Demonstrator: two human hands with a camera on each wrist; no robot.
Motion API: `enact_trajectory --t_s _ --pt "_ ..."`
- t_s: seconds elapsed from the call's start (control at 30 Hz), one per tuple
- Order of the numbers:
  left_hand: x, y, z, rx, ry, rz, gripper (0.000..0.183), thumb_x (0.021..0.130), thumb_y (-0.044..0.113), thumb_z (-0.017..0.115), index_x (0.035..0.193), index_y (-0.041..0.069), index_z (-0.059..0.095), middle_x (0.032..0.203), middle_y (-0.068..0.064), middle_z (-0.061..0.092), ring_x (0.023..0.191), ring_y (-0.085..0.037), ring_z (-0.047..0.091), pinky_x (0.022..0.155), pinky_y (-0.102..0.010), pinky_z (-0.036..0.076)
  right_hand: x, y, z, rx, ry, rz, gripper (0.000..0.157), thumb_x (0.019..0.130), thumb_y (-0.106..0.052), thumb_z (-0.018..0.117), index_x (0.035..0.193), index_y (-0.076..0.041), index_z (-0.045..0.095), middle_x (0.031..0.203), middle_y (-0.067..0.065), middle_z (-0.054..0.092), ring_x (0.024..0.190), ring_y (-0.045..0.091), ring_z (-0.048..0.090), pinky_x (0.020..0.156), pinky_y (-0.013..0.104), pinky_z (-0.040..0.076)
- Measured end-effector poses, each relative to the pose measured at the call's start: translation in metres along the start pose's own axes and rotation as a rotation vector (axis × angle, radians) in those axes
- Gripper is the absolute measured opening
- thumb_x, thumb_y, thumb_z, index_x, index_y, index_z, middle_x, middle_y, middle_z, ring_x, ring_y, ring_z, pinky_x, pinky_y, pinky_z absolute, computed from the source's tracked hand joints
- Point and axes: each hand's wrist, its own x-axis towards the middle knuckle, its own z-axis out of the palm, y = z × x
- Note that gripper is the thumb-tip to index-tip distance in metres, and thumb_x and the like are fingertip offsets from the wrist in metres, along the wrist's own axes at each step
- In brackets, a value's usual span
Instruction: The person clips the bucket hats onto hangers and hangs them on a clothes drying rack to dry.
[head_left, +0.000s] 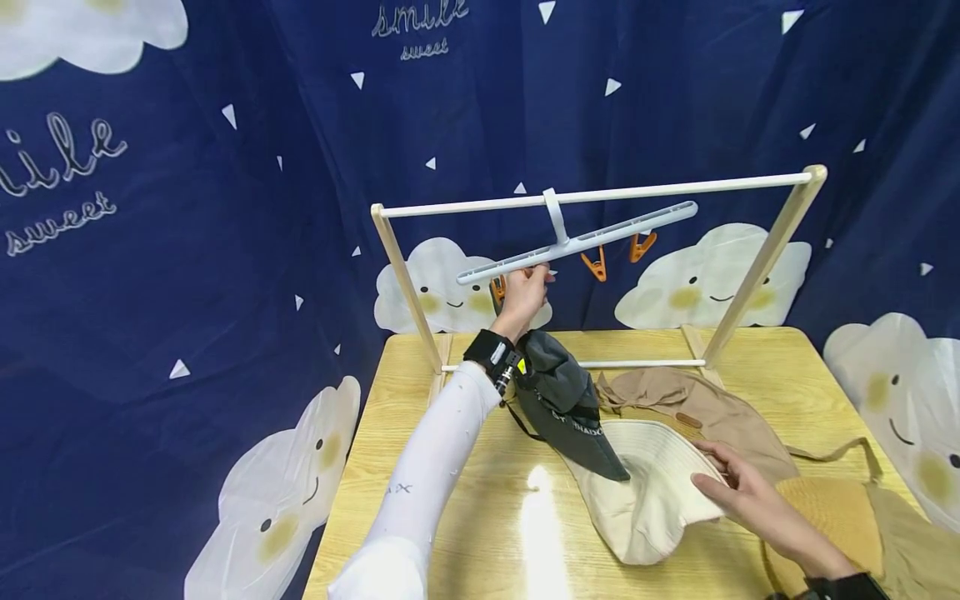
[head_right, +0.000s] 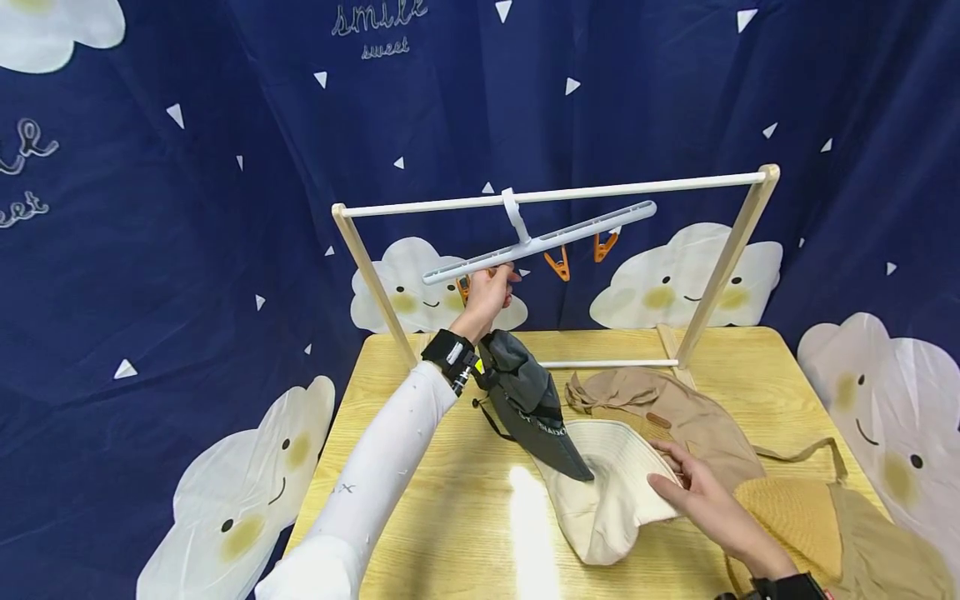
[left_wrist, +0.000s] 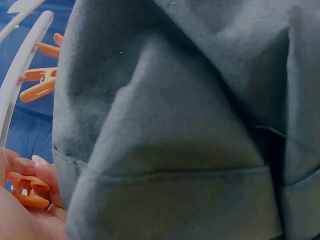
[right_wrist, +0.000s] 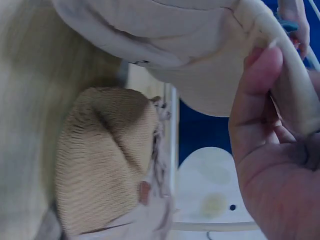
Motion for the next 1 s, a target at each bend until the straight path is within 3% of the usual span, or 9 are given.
enact_trajectory --t_s 0.1,0.23,0.3,0.47,0.6,0.67,0.8,0.9,1.0 --pt "0.000 -0.001 -0.001 -0.009 -0.015 -0.012 0.023 0.108 0.013 0.051 0.086 0.013 0.060 0.073 0.001 0.057 0.047 -0.005 0.039 0.047 -0.018 0.037 0.003 -0.006 0.000 -0.024 -0.015 -0.064 0.058 0.106 0.001 0.056 0.153 0.016 0.027 0.122 0.015 0.070 0.097 0.011 0.072 0.073 0.033 0.062" --pt "-0.001 0.000 -0.001 0.016 -0.019 -0.020 0.021 0.108 0.013 0.049 0.091 0.012 0.061 0.072 0.001 0.057 0.048 -0.005 0.040 0.049 -0.018 0.040 0.003 -0.014 -0.004 -0.050 -0.033 -0.151 0.059 0.104 0.006 0.056 0.157 -0.005 0.035 0.115 0.004 0.072 0.093 0.005 0.068 0.069 0.029 0.058" --pt "0.000 0.001 -0.001 0.021 -0.019 -0.022 0.021 0.109 0.013 0.047 0.093 0.010 0.061 0.072 0.001 0.057 0.047 -0.005 0.040 0.049 -0.018 0.040 0.002 -0.018 -0.007 -0.059 -0.029 -0.199 0.060 0.102 0.009 0.056 0.157 -0.010 0.037 0.113 0.001 0.072 0.092 0.005 0.067 0.068 0.028 0.056" --pt "0.001 0.001 -0.001 0.019 -0.020 -0.023 0.031 0.111 0.014 0.040 0.101 -0.005 0.062 0.069 0.000 0.056 0.046 -0.006 0.041 0.048 -0.020 0.041 0.002 -0.029 -0.017 -0.041 -0.028 -0.323 0.056 0.099 0.021 0.050 0.150 0.007 0.034 0.122 0.001 0.072 0.101 0.006 0.067 0.073 0.025 0.055" --pt "0.002 0.003 -0.003 0.049 -0.035 -0.039 0.044 0.112 0.017 0.037 0.108 -0.019 0.063 0.061 -0.002 0.054 0.048 -0.009 0.052 0.054 -0.026 0.049 0.000 -0.039 -0.023 -0.040 0.026 -0.285 0.056 0.099 0.019 0.052 0.149 -0.002 0.039 0.122 -0.004 0.073 0.099 0.005 0.069 0.073 0.024 0.056" --pt "0.002 0.005 -0.004 0.069 -0.048 -0.056 0.045 0.112 0.017 0.036 0.107 -0.018 0.064 0.061 -0.007 0.060 0.054 -0.013 0.063 0.058 -0.028 0.052 0.000 -0.044 -0.027 -0.046 0.063 -0.247 0.057 0.099 0.017 0.054 0.147 -0.010 0.042 0.119 -0.006 0.074 0.097 0.005 0.070 0.072 0.024 0.057" --pt "0.002 0.008 -0.004 0.109 -0.067 -0.077 0.040 0.111 0.016 0.035 0.105 -0.010 0.066 0.088 -0.022 0.077 0.087 -0.029 0.079 0.061 -0.024 0.050 0.003 -0.055 -0.033 -0.114 0.141 -0.204 0.060 0.099 0.014 0.059 0.144 -0.023 0.046 0.114 -0.011 0.075 0.092 0.005 0.071 0.069 0.024 0.058" --pt "0.003 0.008 -0.002 0.129 -0.049 -0.085 0.039 0.111 0.015 0.036 0.110 -0.008 0.066 0.109 -0.027 0.075 0.110 -0.038 0.073 0.060 -0.022 0.044 0.009 -0.063 -0.036 -0.176 0.204 -0.200 0.062 0.097 0.014 0.063 0.140 -0.028 0.048 0.108 -0.015 0.075 0.085 0.004 0.071 0.063 0.026 0.059" --pt "0.002 0.009 0.000 0.129 -0.018 -0.108 0.040 0.110 0.014 0.037 0.120 -0.013 0.065 0.117 -0.027 0.074 0.114 -0.039 0.070 0.058 -0.021 0.042 0.017 -0.072 -0.034 -0.214 0.273 -0.207 0.059 0.095 0.012 0.067 0.135 -0.028 0.051 0.103 -0.018 0.075 0.080 0.003 0.071 0.060 0.026 0.059"
